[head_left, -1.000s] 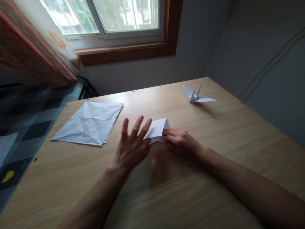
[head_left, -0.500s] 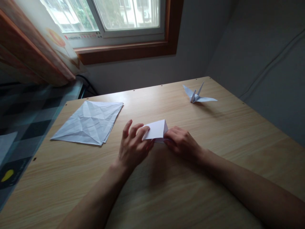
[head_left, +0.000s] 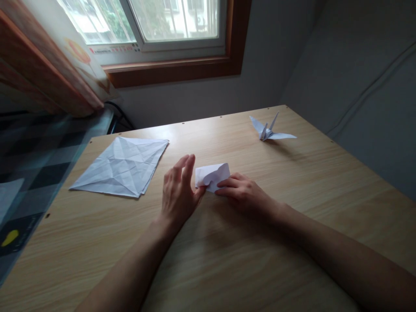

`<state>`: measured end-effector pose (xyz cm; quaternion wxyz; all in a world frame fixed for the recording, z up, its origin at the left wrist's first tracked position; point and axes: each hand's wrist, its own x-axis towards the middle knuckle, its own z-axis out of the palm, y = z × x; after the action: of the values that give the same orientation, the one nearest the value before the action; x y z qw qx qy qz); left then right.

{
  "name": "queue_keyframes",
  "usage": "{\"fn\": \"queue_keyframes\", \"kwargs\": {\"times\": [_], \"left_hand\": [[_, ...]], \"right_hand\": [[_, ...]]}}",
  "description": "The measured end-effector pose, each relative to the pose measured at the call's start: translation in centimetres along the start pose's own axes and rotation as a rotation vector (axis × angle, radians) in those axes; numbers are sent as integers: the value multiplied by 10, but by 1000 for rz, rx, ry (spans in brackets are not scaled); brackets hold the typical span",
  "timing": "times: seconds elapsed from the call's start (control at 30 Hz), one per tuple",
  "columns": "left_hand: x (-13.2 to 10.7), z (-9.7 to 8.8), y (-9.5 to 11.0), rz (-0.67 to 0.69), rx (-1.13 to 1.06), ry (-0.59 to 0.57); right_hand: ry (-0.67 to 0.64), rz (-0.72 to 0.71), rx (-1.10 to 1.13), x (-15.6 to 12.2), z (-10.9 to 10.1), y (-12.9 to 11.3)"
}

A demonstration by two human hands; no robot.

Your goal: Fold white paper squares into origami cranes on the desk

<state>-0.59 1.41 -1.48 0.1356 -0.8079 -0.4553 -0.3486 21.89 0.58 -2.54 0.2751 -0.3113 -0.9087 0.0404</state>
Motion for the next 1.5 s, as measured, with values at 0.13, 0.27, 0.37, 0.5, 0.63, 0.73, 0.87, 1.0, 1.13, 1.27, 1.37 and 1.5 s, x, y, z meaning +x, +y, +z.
{"fn": "queue_keyframes", "kwargs": {"times": [0.13,0.27,0.37,0.5,0.63,0.73,0.87,1.0,1.13,1.27,1.37,1.5], "left_hand": [[0,2,-3,-108,16,-105],[1,3,-5,-127,22,-86],[2,-2,-2,-47,-10,42],[0,-9,8,225,-115,88],[1,-8,15,359,-168,-176],[2,-5,14,312,-156,-266],[3,-3,12,275,-181,-330],[1,-2,11,235,-231,-327],[0,-1,9,209,-271,-376],[0,-2,8,248,-305,-390],[0,-2,8,288,-335,-397],[0,-2,9,275,-374,-418]], "right_hand": [[-33,-40,17,0,-2,-2],[-62,-36,40,0,-3,-7],[-72,-9,56,0,-4,-12],[-60,59,46,2,-2,-18],[-40,114,41,3,1,-20],[-22,113,59,2,0,-18],[13,7,-73,0,-9,-10],[44,-88,-326,-4,-22,4],[21,-172,-396,-7,-28,15],[34,-178,-422,-6,-28,20],[57,-151,-443,-3,-25,18],[124,-43,-459,0,-16,14]]}}
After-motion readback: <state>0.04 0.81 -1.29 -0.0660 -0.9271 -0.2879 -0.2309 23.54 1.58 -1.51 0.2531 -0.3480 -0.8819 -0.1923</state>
